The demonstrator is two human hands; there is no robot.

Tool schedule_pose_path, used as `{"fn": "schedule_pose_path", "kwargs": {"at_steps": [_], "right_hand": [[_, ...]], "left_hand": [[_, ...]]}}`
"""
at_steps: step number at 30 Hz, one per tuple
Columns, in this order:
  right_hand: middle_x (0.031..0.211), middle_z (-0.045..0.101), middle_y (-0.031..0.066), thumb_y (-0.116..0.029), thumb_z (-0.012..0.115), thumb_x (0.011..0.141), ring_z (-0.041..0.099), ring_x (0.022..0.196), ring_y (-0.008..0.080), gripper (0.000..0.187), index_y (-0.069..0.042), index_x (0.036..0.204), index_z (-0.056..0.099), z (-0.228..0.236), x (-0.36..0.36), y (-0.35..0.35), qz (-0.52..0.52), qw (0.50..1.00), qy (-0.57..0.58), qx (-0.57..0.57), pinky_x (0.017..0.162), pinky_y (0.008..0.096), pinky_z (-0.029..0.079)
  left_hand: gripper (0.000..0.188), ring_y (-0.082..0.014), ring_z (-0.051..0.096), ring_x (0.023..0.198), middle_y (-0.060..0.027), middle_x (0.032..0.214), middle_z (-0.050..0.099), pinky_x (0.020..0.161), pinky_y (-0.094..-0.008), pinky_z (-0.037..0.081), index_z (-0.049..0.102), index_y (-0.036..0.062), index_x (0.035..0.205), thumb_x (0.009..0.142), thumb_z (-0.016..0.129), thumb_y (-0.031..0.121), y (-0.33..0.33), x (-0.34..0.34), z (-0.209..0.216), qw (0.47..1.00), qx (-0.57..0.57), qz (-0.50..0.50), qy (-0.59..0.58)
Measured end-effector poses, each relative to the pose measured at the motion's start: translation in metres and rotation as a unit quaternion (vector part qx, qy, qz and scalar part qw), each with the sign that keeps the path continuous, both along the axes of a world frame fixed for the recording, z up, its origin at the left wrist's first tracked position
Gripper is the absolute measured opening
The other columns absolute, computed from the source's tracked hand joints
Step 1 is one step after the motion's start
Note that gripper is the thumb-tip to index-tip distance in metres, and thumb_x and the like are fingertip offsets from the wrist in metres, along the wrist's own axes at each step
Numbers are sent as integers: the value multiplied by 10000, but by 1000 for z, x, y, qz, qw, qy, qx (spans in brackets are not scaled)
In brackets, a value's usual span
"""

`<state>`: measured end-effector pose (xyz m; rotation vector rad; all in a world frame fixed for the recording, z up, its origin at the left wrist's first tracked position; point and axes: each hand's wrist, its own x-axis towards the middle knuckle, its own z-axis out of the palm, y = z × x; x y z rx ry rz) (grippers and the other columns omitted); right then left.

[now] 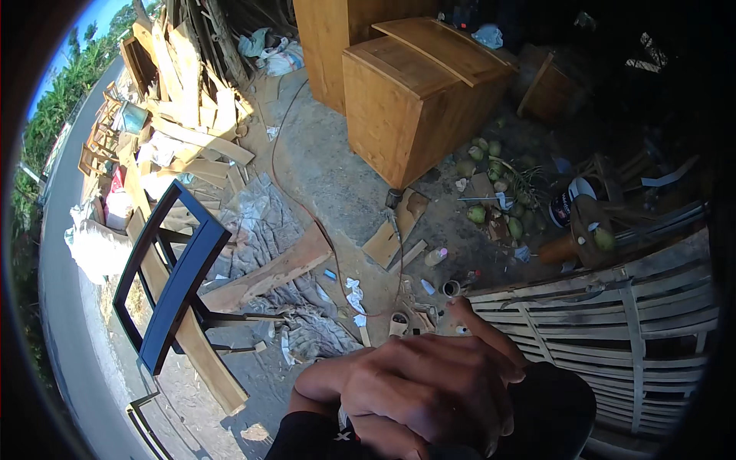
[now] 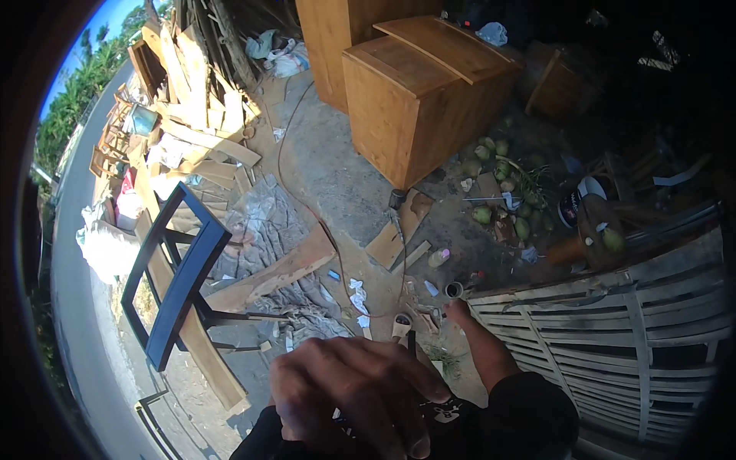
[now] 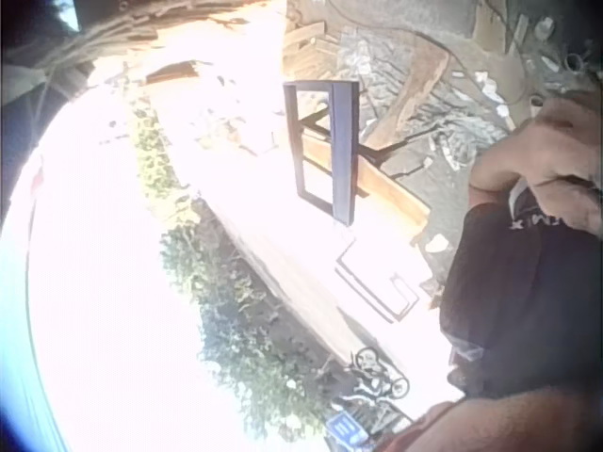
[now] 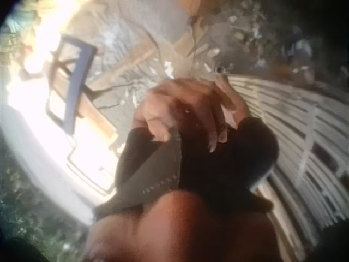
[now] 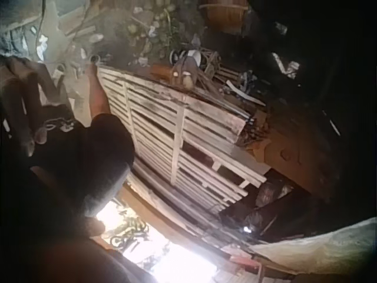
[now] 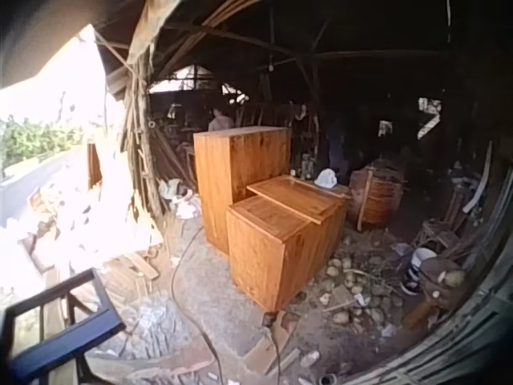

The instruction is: The person uses a spray gun to apply a dark finish to a wooden frame, moving the tool across all sides before picking up the frame and carrying it to a stack of wooden chairs.

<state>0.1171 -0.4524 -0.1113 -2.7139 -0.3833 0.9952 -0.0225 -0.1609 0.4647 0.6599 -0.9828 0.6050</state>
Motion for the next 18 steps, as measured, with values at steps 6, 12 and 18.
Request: {"fn": "schedule_pose_path", "kwargs": {"at_steps": [6,12,18], "right_hand": [[823,747,174,-349,708,877,743,830,360,313,-40,888,752,58,-14,107,-26,982,-42,182,779,447,580],[947,744,224,-354,650,868,727,962,396,355,-29,955,764,32,-112,124,305,948,-94,-3,875,485,568],[1094,722,259,-377,598,877,697,1059,424,446,5,1046,754,56,-249,164,233,972,30,-18,957,497,542]], "left_hand": [[359,-336,731,774,-211,856,737,860,-513,557,664,5,987,1076,528,326,7,-101,36,993,72,78,-47],[404,-340,736,815,-205,870,744,875,-504,555,682,-13,996,1081,525,349,43,-236,51,985,156,70,-18],[287,-380,716,871,-200,912,702,867,-564,533,657,-50,963,1052,577,211,76,-370,33,980,157,117,32]]}}
